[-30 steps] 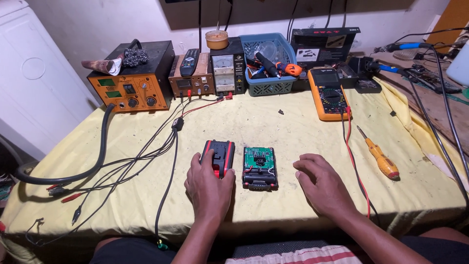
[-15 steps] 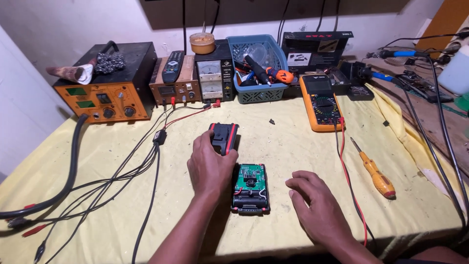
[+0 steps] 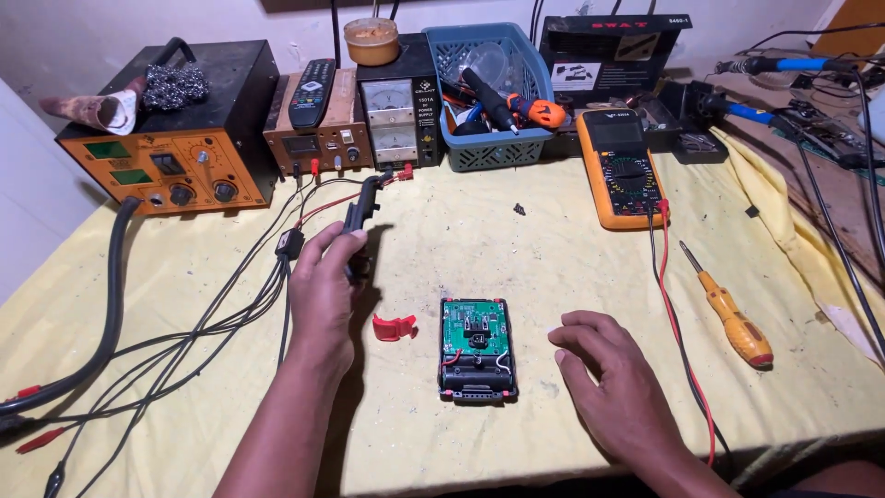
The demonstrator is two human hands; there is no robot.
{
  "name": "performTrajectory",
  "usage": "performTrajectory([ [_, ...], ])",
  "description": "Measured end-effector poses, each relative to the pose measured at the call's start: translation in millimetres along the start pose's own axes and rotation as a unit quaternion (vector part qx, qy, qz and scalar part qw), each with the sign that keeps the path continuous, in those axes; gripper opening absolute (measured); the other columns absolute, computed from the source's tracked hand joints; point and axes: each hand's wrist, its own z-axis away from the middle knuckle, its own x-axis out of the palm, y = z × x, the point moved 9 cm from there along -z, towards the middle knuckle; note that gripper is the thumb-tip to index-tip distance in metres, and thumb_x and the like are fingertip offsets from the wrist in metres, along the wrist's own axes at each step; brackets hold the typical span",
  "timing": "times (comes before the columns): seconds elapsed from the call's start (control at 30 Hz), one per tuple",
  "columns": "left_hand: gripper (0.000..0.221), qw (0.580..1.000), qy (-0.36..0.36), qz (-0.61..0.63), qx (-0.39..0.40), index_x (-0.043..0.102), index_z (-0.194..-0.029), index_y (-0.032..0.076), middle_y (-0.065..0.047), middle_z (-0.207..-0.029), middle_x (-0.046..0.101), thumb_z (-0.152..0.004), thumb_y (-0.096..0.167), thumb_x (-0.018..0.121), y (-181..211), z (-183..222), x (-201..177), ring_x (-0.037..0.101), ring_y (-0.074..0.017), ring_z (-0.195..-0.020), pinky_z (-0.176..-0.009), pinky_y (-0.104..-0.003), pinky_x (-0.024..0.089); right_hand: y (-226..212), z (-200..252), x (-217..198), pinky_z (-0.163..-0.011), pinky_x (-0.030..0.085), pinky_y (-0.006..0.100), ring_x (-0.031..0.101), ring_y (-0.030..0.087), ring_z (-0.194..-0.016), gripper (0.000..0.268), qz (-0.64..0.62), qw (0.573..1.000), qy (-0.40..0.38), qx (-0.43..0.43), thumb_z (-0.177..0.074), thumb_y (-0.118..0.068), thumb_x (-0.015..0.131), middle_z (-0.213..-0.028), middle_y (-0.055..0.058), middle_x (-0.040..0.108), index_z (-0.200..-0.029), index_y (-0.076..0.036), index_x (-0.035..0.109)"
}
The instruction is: Disassembling a battery pack using a screwdriver to remove screws and opening the plastic casing to reveal internal components.
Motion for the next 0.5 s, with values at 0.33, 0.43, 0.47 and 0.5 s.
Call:
performTrajectory([
  [0.33,0.032,0.982,-0.044,0.177,-0.053,0.059,-0.116,0.009,-0.018,-0.108,0.072,-0.090,0.029,0.058,-25.3,35.5,-35.6,0.070,-0.0300,-0.087,-0.078,-0.034,0.053,-112.3,-5.6,32.5,-0.104,0.027,0.043,0.060,0.013,-0.116,0.026,0.029,0.987,-0.008,-0.156,-0.094,-0.035,0.058,-0.112,-0.009,0.076,-0.106,-0.024,0.077],
  [0.43,0.042,0.971,-0.081,0.213,-0.078,0.050,-0.116,0.018,-0.022,-0.121,0.062,-0.085,0.044,0.064,-43.2,37.4,-46.4,0.070,-0.0336,-0.108,-0.097,-0.039,0.053,-149.2,-4.6,65.0,-0.115,0.017,0.056,0.053,0.027,-0.130,0.029,0.039,0.969,-0.093,-0.224,-0.097,-0.027,0.063,-0.113,0.006,0.072,-0.123,-0.018,0.072],
  [0.47,0.041,0.965,-0.085,0.230,-0.090,0.050,-0.113,0.019,-0.022,-0.120,0.066,-0.086,0.046,0.063,-47.6,41.1,-48.5,0.071,-0.0338,-0.107,-0.095,-0.039,0.053,-155.4,-7.8,77.3,-0.115,0.016,0.057,0.050,0.028,-0.132,0.030,0.077,0.962,-0.118,-0.233,-0.097,-0.026,0.063,-0.113,0.007,0.071,-0.124,-0.017,0.071],
  [0.5,0.039,0.959,-0.090,0.247,-0.101,0.049,-0.110,0.020,-0.023,-0.119,0.069,-0.086,0.048,0.062,-51.6,44.7,-50.6,0.072,-0.0340,-0.106,-0.092,-0.038,0.054,-161.8,-10.8,89.6,-0.115,0.015,0.059,0.047,0.030,-0.135,0.030,0.114,0.953,-0.141,-0.242,-0.097,-0.025,0.063,-0.114,0.007,0.070,-0.125,-0.016,0.070],
])
